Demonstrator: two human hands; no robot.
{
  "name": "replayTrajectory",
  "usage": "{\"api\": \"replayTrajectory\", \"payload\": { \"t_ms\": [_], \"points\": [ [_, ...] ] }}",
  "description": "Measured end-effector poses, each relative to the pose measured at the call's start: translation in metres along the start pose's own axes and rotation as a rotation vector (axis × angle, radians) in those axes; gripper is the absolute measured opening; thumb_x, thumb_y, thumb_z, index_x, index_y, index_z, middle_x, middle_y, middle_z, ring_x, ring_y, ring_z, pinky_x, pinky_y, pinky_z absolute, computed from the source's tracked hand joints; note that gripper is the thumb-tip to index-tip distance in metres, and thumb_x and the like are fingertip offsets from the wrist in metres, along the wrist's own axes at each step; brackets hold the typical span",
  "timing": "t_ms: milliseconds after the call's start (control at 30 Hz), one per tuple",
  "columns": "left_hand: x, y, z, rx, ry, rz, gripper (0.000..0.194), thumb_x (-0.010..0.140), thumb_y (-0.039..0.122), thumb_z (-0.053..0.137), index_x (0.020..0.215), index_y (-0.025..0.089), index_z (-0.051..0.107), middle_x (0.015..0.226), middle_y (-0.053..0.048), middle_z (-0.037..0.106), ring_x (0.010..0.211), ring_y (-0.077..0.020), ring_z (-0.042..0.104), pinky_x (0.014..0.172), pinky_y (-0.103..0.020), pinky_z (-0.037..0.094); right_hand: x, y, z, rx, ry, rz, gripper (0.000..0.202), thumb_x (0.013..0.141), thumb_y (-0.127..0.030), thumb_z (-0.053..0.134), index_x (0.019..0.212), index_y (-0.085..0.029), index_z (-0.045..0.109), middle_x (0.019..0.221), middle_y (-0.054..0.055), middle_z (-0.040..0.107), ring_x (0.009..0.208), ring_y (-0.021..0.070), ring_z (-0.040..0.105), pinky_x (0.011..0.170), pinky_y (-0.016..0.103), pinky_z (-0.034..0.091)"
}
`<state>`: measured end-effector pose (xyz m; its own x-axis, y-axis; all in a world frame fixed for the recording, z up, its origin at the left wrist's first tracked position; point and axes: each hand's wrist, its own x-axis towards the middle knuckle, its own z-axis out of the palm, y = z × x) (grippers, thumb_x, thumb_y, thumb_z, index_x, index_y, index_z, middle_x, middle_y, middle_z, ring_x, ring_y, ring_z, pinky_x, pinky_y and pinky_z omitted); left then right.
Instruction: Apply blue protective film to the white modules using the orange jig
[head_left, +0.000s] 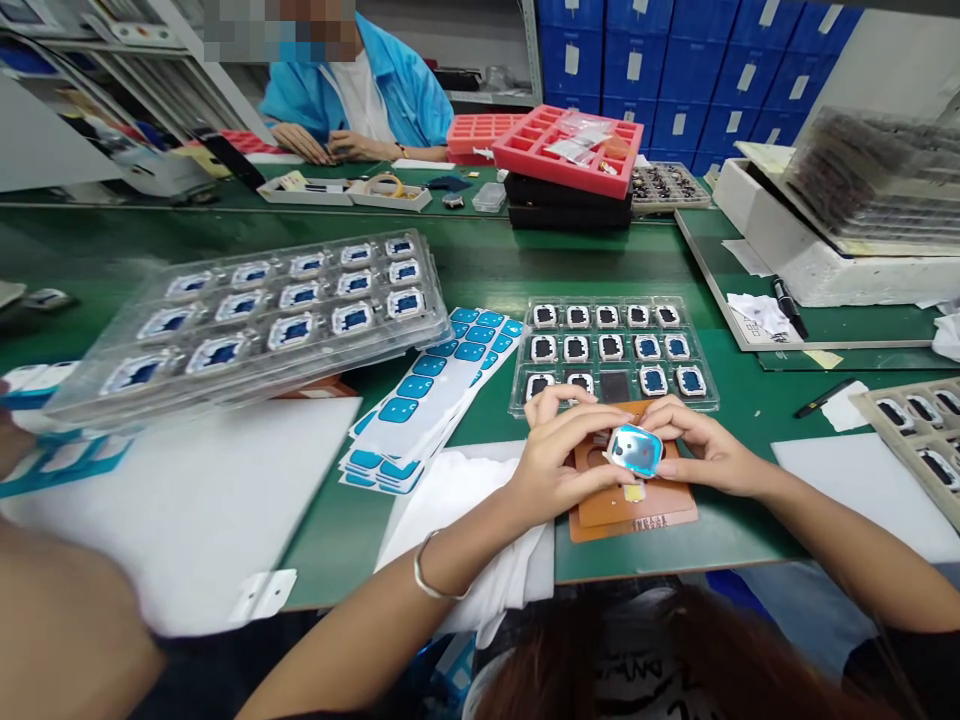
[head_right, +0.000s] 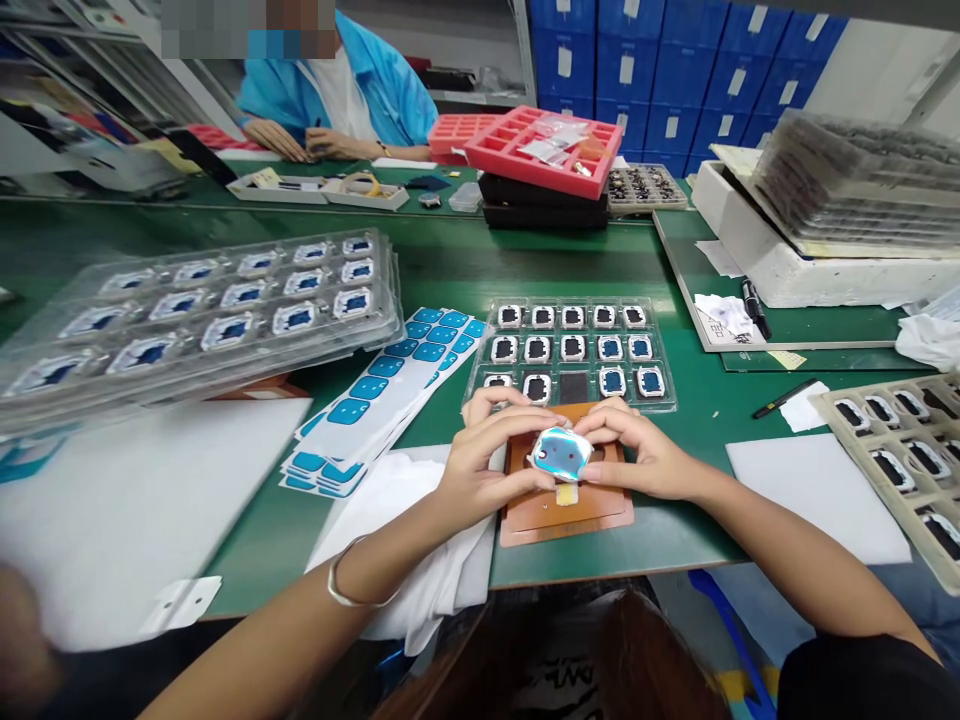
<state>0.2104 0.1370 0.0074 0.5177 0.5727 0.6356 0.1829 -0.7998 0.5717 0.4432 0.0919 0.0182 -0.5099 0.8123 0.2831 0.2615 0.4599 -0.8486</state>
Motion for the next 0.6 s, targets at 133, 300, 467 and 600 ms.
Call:
{"api": "replayTrajectory", "payload": {
  "t_ms": [133, 300, 467, 600],
  "points": [
    [-0.0011, 0.0006, 0.002, -0.001, 0.028, 0.001, 0.053, 0.075, 0.069, 0.066, 0.102, 0.024, 0.068, 0.096, -0.005, 0.075, 0.098, -0.0251, 0.056, 0.089, -0.044, 0.04, -0.0001, -0.0011, 0.0006, 0.021, -0.013, 0.037, 0.029, 0.096, -0.043, 0.061, 0.117, -0.022, 0.062, 0.111, 0.007, 0.059, 0.107, 0.0187, 0.055, 0.097, 0.038, 0.049],
    [-0.0026, 0.0005, 0.0044, -0.025, 0.043, -0.035, 0.058, 0.074, 0.077, 0.059, 0.093, 0.022, 0.066, 0.088, -0.006, 0.073, 0.093, -0.024, 0.053, 0.086, -0.043, 0.04, 0.0, -0.0006, 0.0031, 0.058, 0.004, 0.044, 0.028, 0.095, -0.043, 0.062, 0.113, -0.021, 0.064, 0.107, 0.007, 0.056, 0.107, 0.0181, 0.057, 0.091, 0.034, 0.054],
    [-0.0028, 0.0015, 0.0043, -0.004, 0.009, -0.108, 0.06, 0.08, 0.078, 0.052, 0.096, 0.022, 0.065, 0.089, -0.007, 0.073, 0.095, -0.0249, 0.053, 0.086, -0.044, 0.038, 0.001, -0.0009, 0.0035, 0.086, 0.047, 0.054, 0.028, 0.094, -0.043, 0.065, 0.111, -0.02, 0.064, 0.104, 0.006, 0.059, 0.094, 0.0159, 0.062, 0.086, 0.033, 0.055],
    [-0.0013, 0.0015, 0.0049, -0.011, 0.035, -0.07, 0.051, 0.086, 0.071, 0.052, 0.096, 0.023, 0.066, 0.091, -0.006, 0.074, 0.095, -0.0245, 0.054, 0.084, -0.044, 0.039, 0.0012, 0.0009, 0.0039, 0.165, 0.078, 0.079, 0.029, 0.091, -0.043, 0.069, 0.108, -0.02, 0.063, 0.1, 0.005, 0.063, 0.089, 0.0154, 0.065, 0.082, 0.031, 0.056]
  ]
}}
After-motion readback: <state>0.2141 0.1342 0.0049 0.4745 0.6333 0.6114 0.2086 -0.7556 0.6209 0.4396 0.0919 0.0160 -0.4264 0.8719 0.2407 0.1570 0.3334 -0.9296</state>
